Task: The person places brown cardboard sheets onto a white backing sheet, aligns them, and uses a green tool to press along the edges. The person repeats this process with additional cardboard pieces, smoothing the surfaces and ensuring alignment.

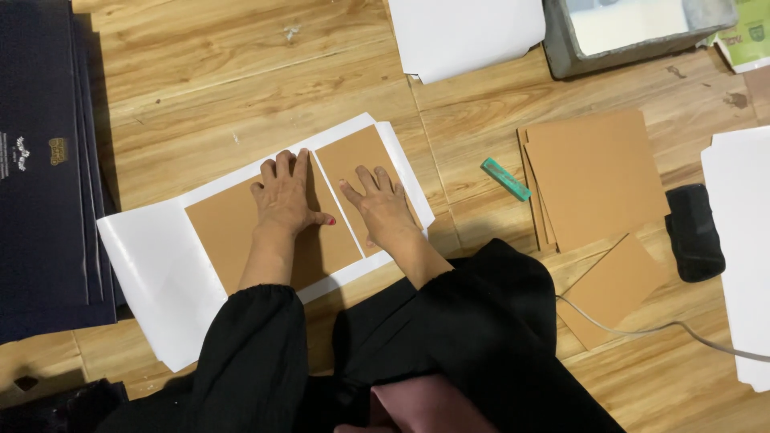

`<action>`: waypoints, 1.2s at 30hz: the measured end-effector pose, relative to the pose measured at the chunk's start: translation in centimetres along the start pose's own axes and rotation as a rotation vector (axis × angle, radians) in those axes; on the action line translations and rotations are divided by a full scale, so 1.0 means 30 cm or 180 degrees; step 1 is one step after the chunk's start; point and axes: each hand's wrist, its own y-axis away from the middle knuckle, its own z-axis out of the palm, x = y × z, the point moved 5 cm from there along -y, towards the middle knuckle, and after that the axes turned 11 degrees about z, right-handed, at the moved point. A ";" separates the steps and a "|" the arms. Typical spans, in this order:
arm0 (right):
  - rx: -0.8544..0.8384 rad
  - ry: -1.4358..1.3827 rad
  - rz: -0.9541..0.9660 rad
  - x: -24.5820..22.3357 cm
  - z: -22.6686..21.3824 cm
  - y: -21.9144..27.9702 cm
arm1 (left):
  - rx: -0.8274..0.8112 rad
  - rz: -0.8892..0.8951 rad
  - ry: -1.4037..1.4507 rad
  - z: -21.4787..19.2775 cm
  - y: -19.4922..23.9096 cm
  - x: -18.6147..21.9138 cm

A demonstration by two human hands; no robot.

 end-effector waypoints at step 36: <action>-0.0028 -0.0106 0.0024 0.000 -0.007 0.003 | 0.0063 0.0084 -0.0314 -0.005 0.008 0.010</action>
